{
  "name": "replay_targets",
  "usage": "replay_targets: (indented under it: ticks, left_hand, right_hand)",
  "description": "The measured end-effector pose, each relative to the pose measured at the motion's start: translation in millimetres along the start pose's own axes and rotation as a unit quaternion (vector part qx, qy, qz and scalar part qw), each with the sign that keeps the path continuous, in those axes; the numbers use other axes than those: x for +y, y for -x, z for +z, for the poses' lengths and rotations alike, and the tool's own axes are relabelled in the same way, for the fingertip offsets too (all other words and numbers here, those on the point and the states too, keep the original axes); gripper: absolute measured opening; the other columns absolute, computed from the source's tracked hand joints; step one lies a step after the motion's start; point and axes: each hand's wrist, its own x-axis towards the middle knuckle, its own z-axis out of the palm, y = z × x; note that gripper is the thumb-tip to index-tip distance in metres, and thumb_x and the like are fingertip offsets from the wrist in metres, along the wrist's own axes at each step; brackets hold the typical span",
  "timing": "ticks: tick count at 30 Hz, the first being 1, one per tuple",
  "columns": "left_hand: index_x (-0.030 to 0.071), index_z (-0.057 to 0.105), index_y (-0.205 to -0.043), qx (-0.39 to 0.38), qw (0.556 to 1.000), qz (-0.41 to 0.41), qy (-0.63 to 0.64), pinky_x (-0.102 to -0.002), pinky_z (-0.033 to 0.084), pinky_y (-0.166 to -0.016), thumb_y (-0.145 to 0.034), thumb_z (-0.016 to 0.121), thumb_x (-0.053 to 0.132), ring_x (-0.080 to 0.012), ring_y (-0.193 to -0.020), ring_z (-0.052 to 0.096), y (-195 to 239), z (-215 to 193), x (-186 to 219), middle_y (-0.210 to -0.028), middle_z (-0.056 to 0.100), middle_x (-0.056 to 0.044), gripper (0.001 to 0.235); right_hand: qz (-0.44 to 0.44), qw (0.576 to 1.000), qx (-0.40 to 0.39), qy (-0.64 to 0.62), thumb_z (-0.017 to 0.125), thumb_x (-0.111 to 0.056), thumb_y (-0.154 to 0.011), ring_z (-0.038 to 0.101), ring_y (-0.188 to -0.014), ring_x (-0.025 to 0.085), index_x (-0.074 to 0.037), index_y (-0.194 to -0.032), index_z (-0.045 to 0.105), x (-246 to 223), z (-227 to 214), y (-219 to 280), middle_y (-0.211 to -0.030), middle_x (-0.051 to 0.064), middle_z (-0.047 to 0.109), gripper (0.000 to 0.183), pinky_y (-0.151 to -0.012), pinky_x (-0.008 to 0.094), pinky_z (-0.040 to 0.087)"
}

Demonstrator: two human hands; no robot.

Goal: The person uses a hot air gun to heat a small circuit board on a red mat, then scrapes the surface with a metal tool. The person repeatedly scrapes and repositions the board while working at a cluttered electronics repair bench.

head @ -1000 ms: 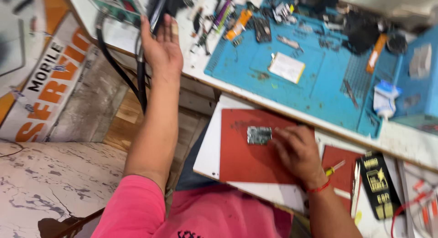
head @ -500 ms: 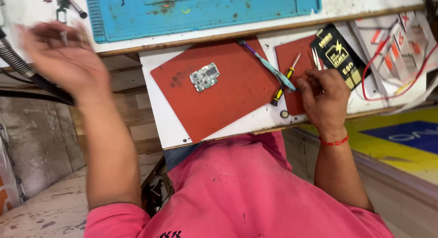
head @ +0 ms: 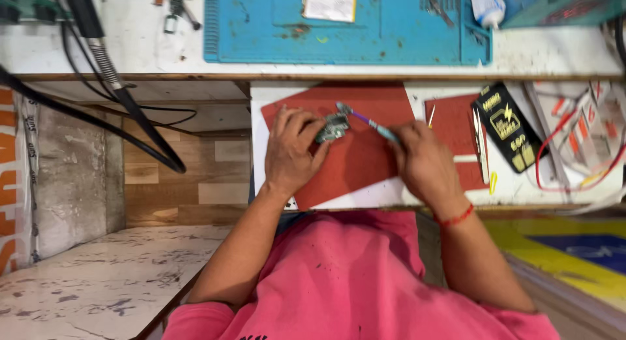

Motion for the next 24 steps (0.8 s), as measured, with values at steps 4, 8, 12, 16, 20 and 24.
replay_targets:
  ticks: [4,8,12,16,20,24]
  left_hand:
    - [0.007,0.072,-0.112,0.009,1.000,0.001,0.011,-0.055,0.042,-0.114,-0.080,0.086,0.023,-0.0315,-0.117,0.057,8.6,2.9,-5.9,-0.115,0.065,-0.008,0.039]
    - [0.003,0.071,-0.113,0.023,1.000,-0.005,0.010,-0.053,0.045,-0.103,-0.075,0.088,0.031,-0.0397,-0.118,0.053,2.2,0.6,-5.3,-0.116,0.062,-0.013,0.050]
    - [0.006,0.071,-0.109,0.005,0.999,-0.027,-0.030,-0.052,0.043,-0.105,-0.074,0.088,0.031,-0.0389,-0.119,0.053,11.0,-2.0,4.6,-0.113,0.061,-0.011,0.046]
    - [0.005,0.070,-0.104,0.004,1.000,0.002,-0.025,-0.055,0.039,-0.108,-0.069,0.088,0.034,-0.0362,-0.115,0.054,-10.3,-12.0,4.9,-0.108,0.060,-0.013,0.048]
    - [0.007,0.071,-0.101,-0.008,1.000,0.020,-0.012,-0.055,0.037,-0.110,-0.070,0.088,0.035,-0.0328,-0.114,0.056,2.9,-8.4,5.1,-0.107,0.061,-0.011,0.045]
    - [0.007,0.072,-0.102,-0.010,1.000,0.012,-0.021,-0.056,0.037,-0.111,-0.069,0.087,0.034,-0.0348,-0.116,0.056,2.4,-4.0,8.7,-0.106,0.061,-0.011,0.045]
  right_hand:
    - [0.023,0.998,-0.047,-0.026,0.061,-0.017,-0.098,0.067,-0.082,0.036,-0.019,-0.133,0.070,-14.0,8.6,14.0,-0.099,0.011,0.066,0.036,-0.064,0.049,0.052]
    - [0.021,0.999,-0.042,0.006,0.061,-0.023,-0.097,0.067,-0.076,0.036,-0.022,-0.133,0.068,-24.9,14.7,13.0,-0.095,0.010,0.066,0.037,-0.062,0.048,0.053]
    - [0.015,0.995,-0.096,0.016,0.059,-0.018,-0.095,0.068,-0.072,0.035,-0.018,-0.135,0.064,-38.4,26.3,38.4,-0.100,0.012,0.064,0.040,-0.060,0.048,0.055]
    - [-0.036,0.999,-0.016,-0.013,0.053,-0.005,-0.089,0.069,-0.077,0.037,-0.012,-0.136,0.061,-47.0,33.9,25.3,-0.113,0.016,0.060,0.048,-0.064,0.048,0.057]
    - [-0.017,0.998,-0.062,-0.027,0.050,-0.002,-0.084,0.068,-0.075,0.040,-0.013,-0.144,0.056,-46.0,37.6,35.5,-0.110,0.016,0.059,0.061,-0.065,0.050,0.056]
    - [0.026,0.996,-0.082,-0.023,0.051,-0.006,-0.088,0.068,-0.072,0.041,-0.014,-0.144,0.054,-40.9,31.7,29.8,-0.112,0.017,0.059,0.057,-0.064,0.050,0.056]
